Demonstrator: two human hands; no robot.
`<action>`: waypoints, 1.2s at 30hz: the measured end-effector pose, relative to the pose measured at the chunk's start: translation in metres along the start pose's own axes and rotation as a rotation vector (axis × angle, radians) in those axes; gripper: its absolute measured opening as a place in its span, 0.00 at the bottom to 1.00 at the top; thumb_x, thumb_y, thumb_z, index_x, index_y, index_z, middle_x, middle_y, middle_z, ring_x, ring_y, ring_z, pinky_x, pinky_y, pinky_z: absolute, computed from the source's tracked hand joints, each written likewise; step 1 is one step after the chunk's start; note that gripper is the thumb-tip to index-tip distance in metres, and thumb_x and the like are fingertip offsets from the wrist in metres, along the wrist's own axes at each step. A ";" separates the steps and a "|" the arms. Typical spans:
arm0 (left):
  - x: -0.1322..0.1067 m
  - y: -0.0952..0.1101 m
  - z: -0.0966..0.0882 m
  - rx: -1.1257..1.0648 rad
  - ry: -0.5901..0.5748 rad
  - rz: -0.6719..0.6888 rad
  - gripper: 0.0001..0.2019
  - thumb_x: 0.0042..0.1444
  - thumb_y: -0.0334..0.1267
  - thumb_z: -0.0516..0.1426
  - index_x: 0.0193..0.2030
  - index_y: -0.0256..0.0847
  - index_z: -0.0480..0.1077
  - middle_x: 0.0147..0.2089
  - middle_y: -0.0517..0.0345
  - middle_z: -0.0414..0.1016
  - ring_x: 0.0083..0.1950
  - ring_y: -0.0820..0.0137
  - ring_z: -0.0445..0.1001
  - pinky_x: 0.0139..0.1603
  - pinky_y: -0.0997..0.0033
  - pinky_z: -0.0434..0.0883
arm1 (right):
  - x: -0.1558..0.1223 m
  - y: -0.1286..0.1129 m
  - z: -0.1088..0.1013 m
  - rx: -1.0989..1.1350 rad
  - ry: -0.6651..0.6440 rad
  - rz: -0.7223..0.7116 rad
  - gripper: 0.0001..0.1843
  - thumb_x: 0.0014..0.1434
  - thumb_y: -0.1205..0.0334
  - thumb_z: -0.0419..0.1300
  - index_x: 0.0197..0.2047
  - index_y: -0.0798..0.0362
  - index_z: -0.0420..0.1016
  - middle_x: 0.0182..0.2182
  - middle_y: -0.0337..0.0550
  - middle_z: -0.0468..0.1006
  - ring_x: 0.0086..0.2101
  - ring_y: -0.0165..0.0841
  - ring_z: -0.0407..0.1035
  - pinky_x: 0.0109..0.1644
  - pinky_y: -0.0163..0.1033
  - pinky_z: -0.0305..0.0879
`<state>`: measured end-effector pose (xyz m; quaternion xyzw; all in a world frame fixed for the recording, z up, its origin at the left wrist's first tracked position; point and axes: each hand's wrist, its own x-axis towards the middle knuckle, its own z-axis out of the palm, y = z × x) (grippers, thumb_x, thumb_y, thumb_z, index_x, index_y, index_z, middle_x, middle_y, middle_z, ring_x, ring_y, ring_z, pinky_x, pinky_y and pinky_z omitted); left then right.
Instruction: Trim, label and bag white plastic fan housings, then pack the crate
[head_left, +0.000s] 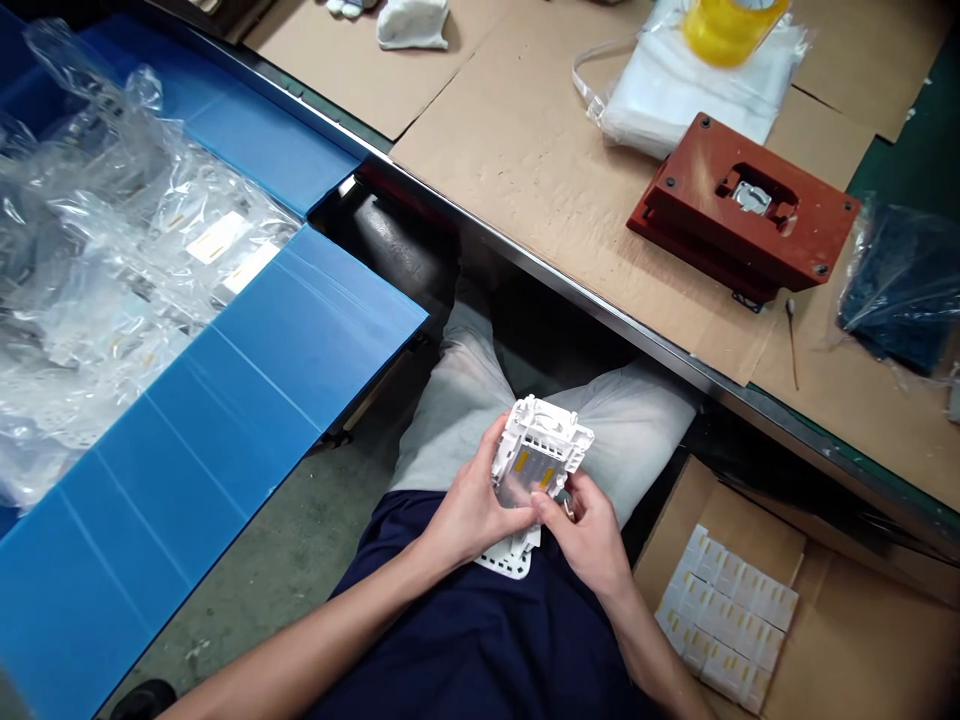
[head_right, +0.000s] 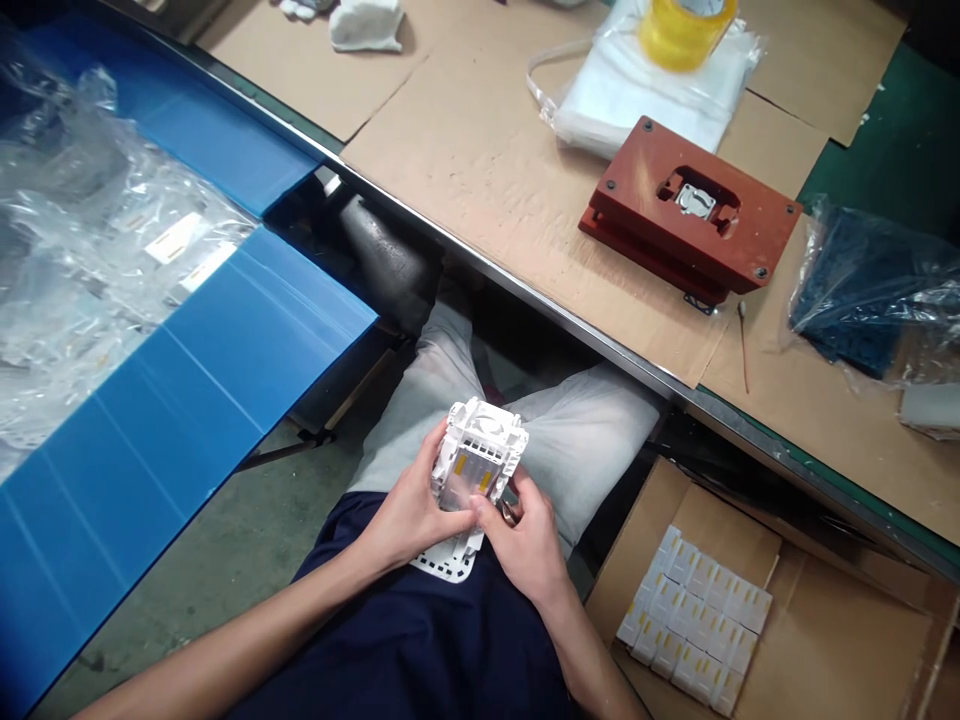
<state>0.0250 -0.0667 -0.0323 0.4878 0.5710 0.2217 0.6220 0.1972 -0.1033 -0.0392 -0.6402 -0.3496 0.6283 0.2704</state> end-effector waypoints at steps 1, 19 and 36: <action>0.000 0.000 0.000 0.002 0.001 -0.008 0.51 0.47 0.34 0.67 0.74 0.48 0.44 0.66 0.51 0.69 0.60 0.57 0.73 0.56 0.65 0.72 | 0.000 -0.001 0.000 -0.019 -0.001 -0.005 0.26 0.60 0.49 0.64 0.58 0.51 0.71 0.49 0.50 0.81 0.39 0.39 0.79 0.40 0.39 0.76; 0.001 -0.001 -0.002 -0.005 -0.015 -0.046 0.52 0.49 0.39 0.68 0.75 0.48 0.43 0.64 0.50 0.71 0.59 0.55 0.74 0.55 0.64 0.73 | 0.000 -0.002 0.002 -0.070 0.019 -0.045 0.23 0.61 0.50 0.64 0.56 0.52 0.72 0.46 0.49 0.82 0.39 0.39 0.78 0.43 0.40 0.75; 0.003 -0.002 -0.001 -0.005 -0.021 -0.021 0.52 0.49 0.39 0.69 0.75 0.49 0.44 0.63 0.53 0.73 0.58 0.59 0.75 0.55 0.65 0.73 | 0.003 -0.002 0.005 -0.049 0.056 -0.106 0.20 0.60 0.53 0.65 0.53 0.53 0.74 0.45 0.49 0.83 0.36 0.38 0.79 0.46 0.42 0.75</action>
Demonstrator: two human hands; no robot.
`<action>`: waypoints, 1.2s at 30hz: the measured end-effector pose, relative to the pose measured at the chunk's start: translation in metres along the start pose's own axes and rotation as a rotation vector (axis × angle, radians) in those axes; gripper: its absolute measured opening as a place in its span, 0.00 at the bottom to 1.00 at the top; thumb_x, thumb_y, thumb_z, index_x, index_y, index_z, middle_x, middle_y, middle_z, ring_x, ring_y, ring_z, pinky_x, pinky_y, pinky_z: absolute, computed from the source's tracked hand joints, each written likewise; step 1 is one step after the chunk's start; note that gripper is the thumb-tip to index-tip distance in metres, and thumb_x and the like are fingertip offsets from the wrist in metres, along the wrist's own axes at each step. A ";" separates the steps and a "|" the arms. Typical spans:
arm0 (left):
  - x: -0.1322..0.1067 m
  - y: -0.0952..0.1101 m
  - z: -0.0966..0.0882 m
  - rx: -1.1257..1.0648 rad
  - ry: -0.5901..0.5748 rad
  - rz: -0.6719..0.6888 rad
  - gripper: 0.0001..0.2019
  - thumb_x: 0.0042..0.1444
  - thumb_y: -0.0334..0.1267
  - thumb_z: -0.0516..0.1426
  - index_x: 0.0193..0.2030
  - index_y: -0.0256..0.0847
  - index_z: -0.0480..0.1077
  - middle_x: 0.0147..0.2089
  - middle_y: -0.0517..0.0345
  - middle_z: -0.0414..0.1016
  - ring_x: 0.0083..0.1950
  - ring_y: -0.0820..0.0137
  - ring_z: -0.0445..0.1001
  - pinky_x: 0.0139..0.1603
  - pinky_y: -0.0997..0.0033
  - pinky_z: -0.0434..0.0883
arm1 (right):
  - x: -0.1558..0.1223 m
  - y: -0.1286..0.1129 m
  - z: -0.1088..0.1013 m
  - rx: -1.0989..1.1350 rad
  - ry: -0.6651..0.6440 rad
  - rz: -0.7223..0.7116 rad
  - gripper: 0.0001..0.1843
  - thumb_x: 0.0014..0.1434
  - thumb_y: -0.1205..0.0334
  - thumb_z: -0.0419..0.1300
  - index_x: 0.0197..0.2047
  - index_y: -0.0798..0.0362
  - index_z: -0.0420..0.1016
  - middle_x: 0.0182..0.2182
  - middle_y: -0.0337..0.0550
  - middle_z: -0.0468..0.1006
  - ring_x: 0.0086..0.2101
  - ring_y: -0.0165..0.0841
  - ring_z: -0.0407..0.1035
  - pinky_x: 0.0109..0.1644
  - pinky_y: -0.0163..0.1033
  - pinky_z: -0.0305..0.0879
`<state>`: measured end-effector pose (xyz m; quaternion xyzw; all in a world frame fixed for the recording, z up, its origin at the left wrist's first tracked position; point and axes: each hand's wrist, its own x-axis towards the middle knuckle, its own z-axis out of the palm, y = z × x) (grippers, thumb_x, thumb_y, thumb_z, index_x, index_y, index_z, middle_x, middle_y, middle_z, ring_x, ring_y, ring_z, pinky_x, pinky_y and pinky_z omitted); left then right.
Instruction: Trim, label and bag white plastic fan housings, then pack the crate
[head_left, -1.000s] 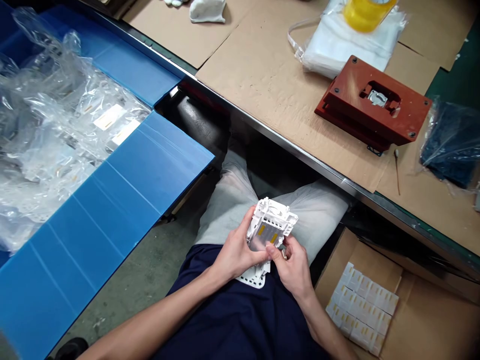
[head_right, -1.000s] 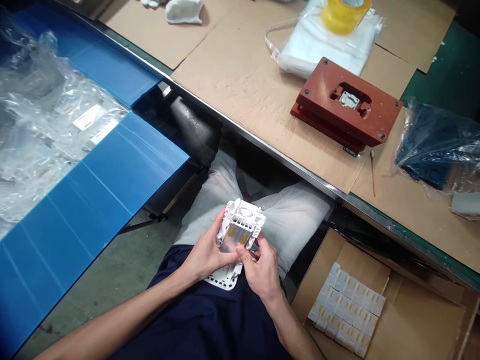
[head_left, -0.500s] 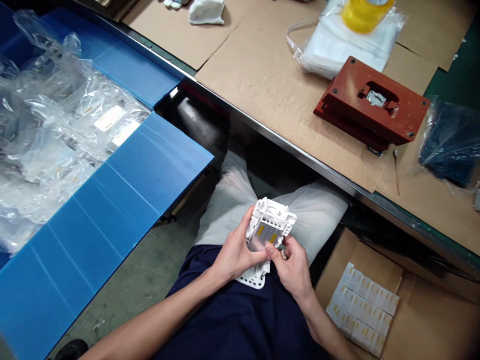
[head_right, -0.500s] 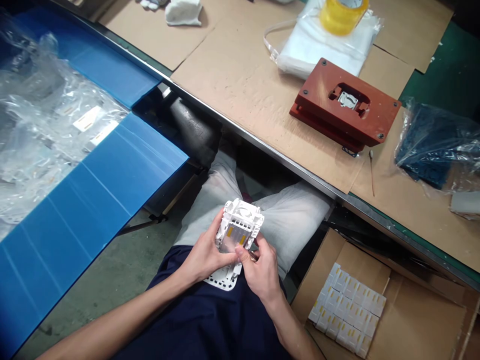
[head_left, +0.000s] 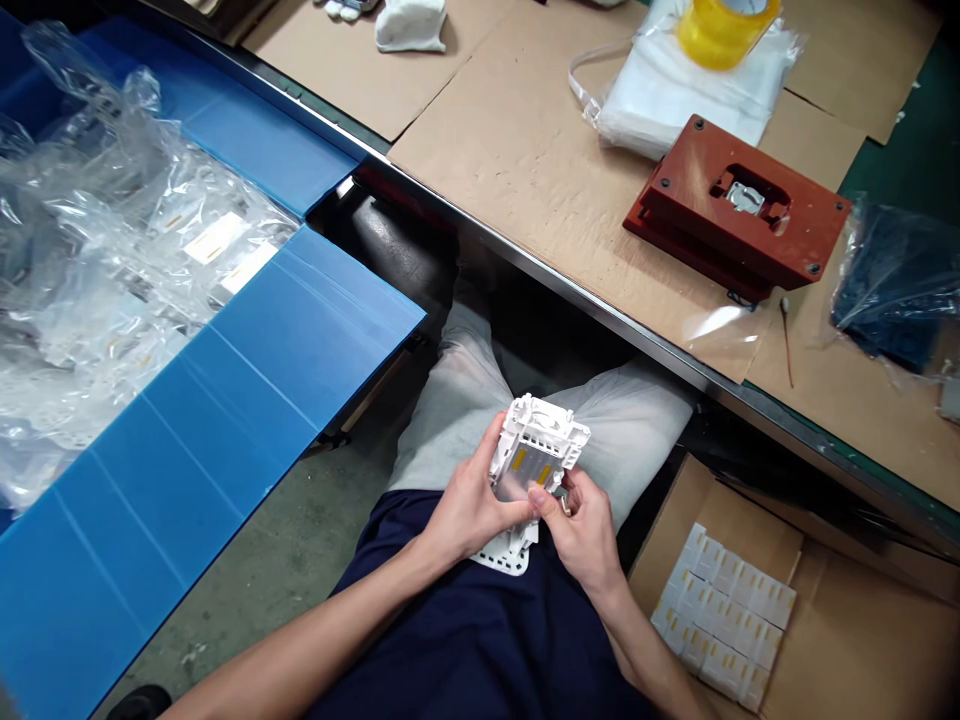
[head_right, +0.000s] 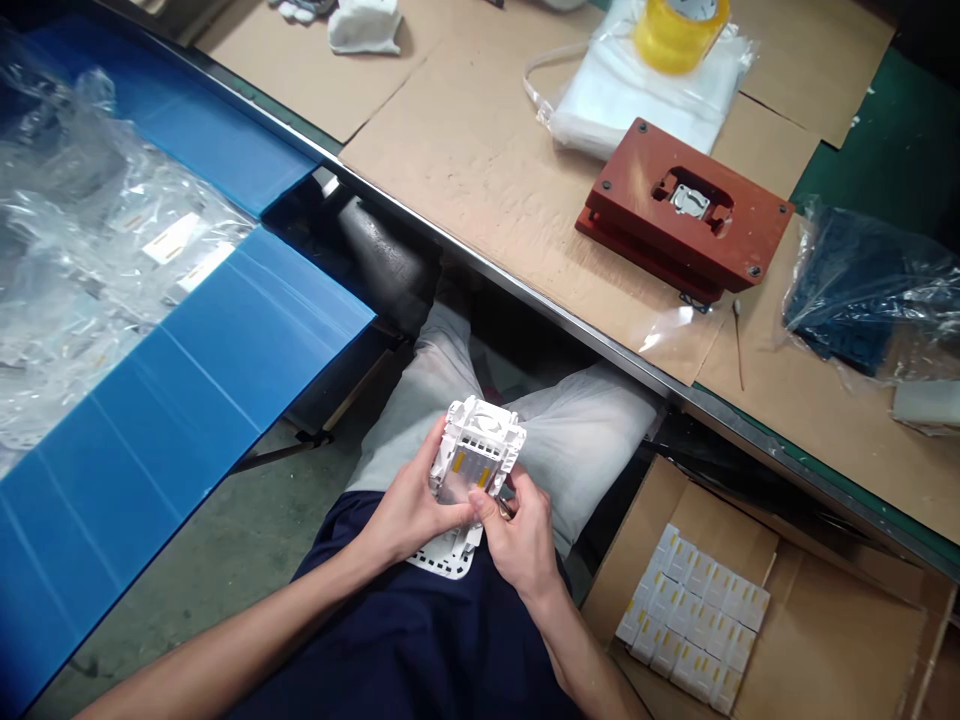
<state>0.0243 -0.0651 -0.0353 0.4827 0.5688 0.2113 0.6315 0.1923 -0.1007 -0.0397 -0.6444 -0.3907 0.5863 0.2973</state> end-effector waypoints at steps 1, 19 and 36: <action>0.000 -0.001 0.000 -0.005 -0.003 -0.002 0.52 0.48 0.40 0.69 0.75 0.49 0.44 0.63 0.53 0.73 0.59 0.58 0.74 0.56 0.65 0.73 | 0.001 0.000 0.000 -0.005 0.009 -0.009 0.20 0.60 0.53 0.65 0.52 0.53 0.74 0.44 0.50 0.83 0.37 0.39 0.79 0.46 0.42 0.75; 0.001 -0.001 -0.001 -0.093 0.030 -0.059 0.53 0.48 0.42 0.69 0.76 0.46 0.44 0.68 0.49 0.68 0.66 0.50 0.67 0.63 0.59 0.68 | 0.006 -0.007 0.002 -0.101 0.009 -0.013 0.20 0.61 0.52 0.64 0.52 0.55 0.74 0.42 0.50 0.83 0.38 0.40 0.78 0.42 0.42 0.76; 0.029 0.034 -0.033 -0.759 -0.071 -0.342 0.41 0.47 0.45 0.70 0.66 0.45 0.59 0.53 0.46 0.79 0.48 0.55 0.80 0.44 0.62 0.76 | 0.070 -0.090 -0.161 -0.680 0.724 -0.567 0.11 0.64 0.57 0.59 0.41 0.50 0.82 0.38 0.46 0.81 0.40 0.39 0.75 0.47 0.44 0.71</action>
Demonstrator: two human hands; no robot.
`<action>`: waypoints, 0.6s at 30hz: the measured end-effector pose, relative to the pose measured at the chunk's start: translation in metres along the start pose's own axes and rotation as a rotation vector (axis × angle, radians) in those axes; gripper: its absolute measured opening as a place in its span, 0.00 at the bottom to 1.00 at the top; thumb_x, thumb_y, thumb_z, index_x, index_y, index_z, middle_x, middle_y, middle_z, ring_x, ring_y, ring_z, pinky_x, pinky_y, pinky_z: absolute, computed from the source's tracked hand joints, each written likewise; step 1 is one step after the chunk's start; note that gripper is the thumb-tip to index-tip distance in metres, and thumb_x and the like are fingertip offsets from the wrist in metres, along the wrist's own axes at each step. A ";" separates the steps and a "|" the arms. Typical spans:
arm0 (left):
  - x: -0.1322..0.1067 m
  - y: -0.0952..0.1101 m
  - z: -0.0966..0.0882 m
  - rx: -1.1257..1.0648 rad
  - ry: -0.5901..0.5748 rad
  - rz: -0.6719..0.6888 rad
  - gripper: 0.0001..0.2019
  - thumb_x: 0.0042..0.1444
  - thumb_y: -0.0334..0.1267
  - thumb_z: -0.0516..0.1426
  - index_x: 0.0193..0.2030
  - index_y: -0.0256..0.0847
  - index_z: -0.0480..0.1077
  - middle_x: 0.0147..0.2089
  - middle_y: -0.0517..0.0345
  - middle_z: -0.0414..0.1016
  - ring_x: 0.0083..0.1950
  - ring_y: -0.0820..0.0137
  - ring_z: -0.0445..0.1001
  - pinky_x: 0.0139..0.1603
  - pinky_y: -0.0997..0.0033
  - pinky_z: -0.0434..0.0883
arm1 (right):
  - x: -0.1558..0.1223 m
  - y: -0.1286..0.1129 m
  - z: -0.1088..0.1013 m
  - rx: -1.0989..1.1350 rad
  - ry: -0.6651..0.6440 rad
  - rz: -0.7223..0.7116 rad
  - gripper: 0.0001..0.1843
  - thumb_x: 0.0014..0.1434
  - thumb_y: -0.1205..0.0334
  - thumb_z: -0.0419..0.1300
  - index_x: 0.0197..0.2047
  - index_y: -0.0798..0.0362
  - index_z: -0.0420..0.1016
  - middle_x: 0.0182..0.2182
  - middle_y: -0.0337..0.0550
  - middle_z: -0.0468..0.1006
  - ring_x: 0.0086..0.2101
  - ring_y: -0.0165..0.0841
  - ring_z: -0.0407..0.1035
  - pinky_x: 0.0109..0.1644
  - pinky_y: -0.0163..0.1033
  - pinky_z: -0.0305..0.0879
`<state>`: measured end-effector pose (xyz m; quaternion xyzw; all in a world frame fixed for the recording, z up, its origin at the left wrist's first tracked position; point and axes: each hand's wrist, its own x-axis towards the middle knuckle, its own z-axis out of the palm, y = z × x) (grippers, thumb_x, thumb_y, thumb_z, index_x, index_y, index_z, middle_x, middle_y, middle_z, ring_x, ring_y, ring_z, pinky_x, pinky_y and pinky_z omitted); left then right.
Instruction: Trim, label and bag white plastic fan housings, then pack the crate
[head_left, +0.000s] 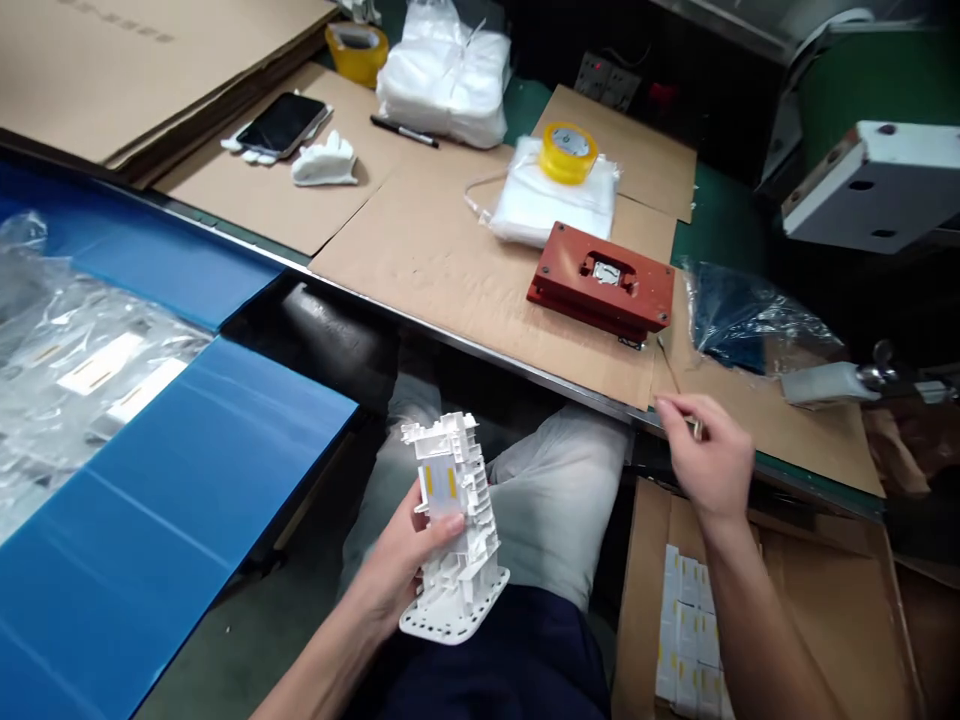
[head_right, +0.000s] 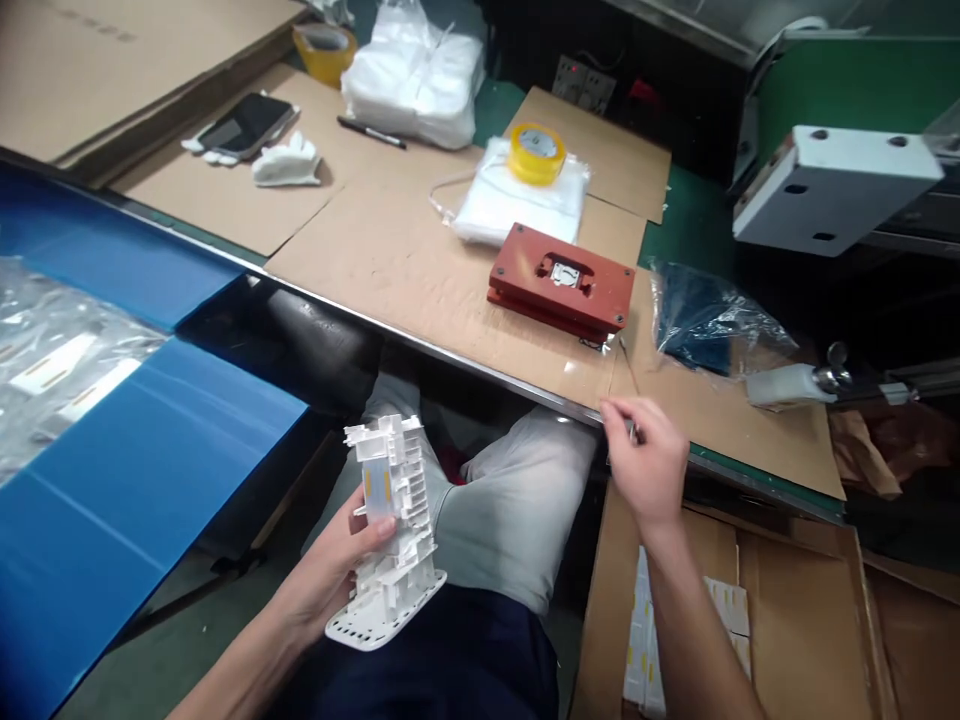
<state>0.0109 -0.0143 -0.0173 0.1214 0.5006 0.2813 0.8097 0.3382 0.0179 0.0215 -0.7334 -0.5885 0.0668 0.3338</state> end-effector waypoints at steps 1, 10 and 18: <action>0.001 0.005 0.001 -0.030 -0.008 -0.005 0.41 0.47 0.45 0.71 0.67 0.45 0.59 0.53 0.47 0.79 0.47 0.56 0.80 0.43 0.63 0.76 | 0.018 0.015 0.000 -0.107 0.009 -0.031 0.13 0.65 0.57 0.57 0.44 0.52 0.82 0.39 0.48 0.80 0.40 0.39 0.75 0.46 0.44 0.71; 0.001 0.017 0.004 -0.150 0.000 0.017 0.45 0.46 0.41 0.72 0.69 0.48 0.57 0.49 0.50 0.80 0.44 0.57 0.81 0.45 0.60 0.77 | 0.027 0.048 0.051 -0.435 -0.162 -0.112 0.19 0.66 0.54 0.54 0.52 0.49 0.82 0.42 0.54 0.70 0.43 0.46 0.66 0.42 0.49 0.68; 0.003 0.017 0.003 -0.127 0.025 -0.041 0.45 0.44 0.41 0.72 0.68 0.48 0.59 0.49 0.50 0.81 0.46 0.55 0.81 0.47 0.57 0.77 | 0.042 0.059 0.039 -0.402 -0.150 -0.132 0.19 0.66 0.56 0.54 0.56 0.48 0.79 0.49 0.54 0.71 0.45 0.43 0.67 0.47 0.49 0.70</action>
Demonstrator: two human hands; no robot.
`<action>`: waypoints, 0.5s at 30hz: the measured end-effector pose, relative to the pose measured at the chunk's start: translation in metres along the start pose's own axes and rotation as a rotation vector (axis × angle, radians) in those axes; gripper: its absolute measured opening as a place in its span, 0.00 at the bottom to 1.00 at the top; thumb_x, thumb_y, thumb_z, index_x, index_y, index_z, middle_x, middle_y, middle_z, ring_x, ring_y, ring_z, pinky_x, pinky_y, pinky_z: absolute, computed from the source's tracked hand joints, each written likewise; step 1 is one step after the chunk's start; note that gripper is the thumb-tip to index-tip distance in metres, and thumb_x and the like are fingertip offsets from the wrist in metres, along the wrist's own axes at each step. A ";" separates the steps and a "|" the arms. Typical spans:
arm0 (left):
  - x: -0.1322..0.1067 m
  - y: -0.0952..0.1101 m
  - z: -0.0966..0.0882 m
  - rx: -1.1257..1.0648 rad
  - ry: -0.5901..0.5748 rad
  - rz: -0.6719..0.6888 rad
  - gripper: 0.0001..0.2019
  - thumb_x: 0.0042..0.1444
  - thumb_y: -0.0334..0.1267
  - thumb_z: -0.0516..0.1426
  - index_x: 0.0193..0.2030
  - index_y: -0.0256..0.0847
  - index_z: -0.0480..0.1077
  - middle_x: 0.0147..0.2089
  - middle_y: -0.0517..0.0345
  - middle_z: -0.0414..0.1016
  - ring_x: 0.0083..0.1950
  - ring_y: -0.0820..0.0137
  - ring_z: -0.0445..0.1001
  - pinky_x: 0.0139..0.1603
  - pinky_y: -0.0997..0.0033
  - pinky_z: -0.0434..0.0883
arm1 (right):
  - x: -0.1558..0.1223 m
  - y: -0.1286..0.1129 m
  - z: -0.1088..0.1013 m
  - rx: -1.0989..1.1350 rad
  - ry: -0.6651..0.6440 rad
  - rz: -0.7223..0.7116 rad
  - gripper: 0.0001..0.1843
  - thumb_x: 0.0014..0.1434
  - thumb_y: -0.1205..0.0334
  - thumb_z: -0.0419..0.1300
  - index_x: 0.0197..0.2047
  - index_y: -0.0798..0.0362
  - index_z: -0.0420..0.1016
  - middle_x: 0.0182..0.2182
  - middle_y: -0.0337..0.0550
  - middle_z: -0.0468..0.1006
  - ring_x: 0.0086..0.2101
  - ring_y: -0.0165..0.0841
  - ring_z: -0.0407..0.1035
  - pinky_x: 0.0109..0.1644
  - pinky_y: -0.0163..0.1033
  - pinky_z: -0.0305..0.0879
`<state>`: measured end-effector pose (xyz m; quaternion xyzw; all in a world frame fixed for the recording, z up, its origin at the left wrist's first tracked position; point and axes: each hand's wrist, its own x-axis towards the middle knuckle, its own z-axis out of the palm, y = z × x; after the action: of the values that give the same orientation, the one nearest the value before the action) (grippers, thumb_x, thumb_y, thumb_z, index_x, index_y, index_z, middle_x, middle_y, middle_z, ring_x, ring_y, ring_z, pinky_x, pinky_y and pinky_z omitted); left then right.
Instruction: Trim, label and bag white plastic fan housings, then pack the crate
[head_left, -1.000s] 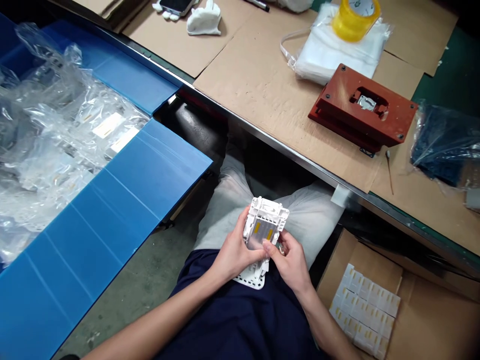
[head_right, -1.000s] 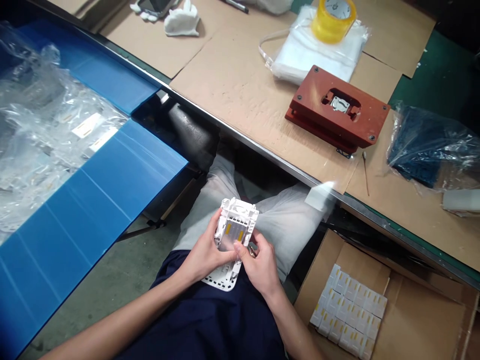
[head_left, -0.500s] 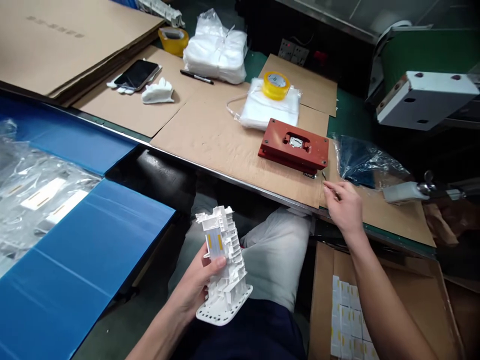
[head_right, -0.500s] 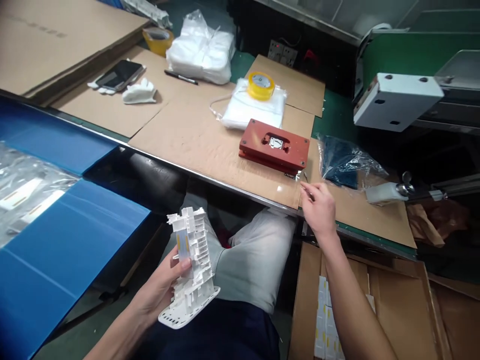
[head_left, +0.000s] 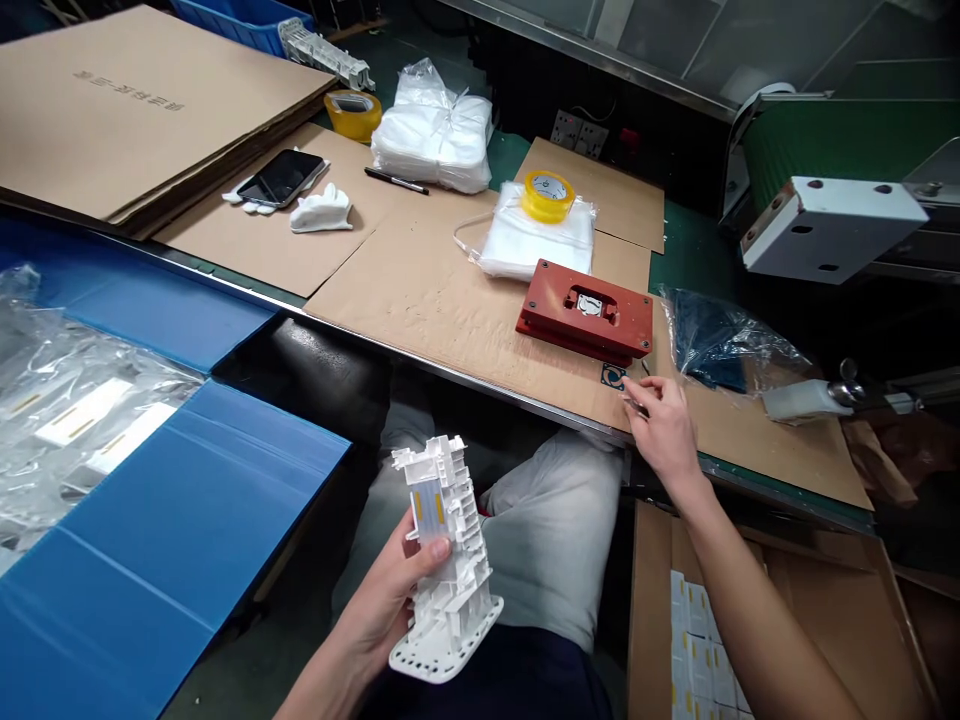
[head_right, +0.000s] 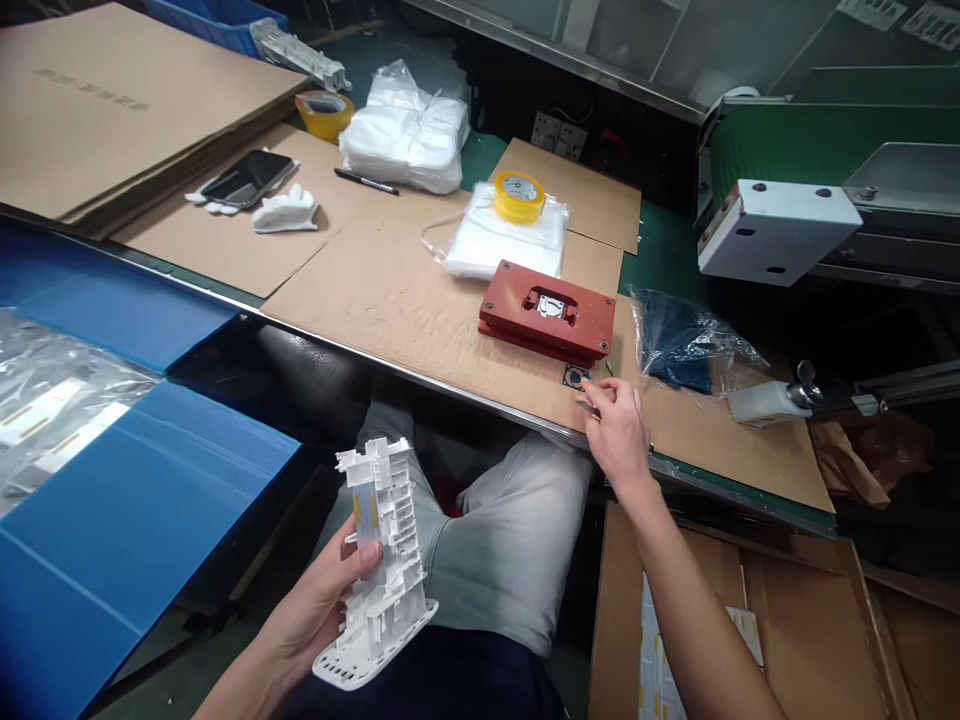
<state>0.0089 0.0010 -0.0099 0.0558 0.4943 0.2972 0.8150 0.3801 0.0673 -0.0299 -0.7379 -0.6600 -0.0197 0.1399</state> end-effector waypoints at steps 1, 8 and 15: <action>0.001 0.000 0.000 -0.008 -0.013 0.000 0.45 0.44 0.41 0.72 0.69 0.48 0.59 0.49 0.50 0.81 0.46 0.55 0.81 0.47 0.57 0.77 | 0.007 0.004 0.000 0.004 -0.008 -0.009 0.19 0.66 0.55 0.55 0.56 0.48 0.79 0.50 0.55 0.71 0.47 0.45 0.66 0.48 0.50 0.70; 0.005 -0.006 -0.013 -0.049 -0.114 0.022 0.41 0.41 0.40 0.73 0.63 0.46 0.63 0.42 0.52 0.80 0.41 0.58 0.80 0.42 0.60 0.76 | 0.009 0.005 0.000 0.105 -0.033 -0.069 0.16 0.65 0.53 0.57 0.47 0.50 0.84 0.51 0.56 0.74 0.48 0.47 0.67 0.50 0.54 0.70; 0.014 0.001 0.011 -0.027 -0.263 0.171 0.34 0.36 0.35 0.73 0.54 0.39 0.71 0.51 0.47 0.78 0.48 0.58 0.76 0.48 0.61 0.73 | -0.049 -0.077 -0.029 0.551 -0.148 0.154 0.14 0.62 0.51 0.62 0.43 0.50 0.83 0.43 0.47 0.83 0.42 0.40 0.77 0.49 0.46 0.74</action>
<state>0.0229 0.0115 -0.0152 0.1251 0.3727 0.3620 0.8452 0.3025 0.0200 0.0018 -0.7195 -0.5910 0.2247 0.2873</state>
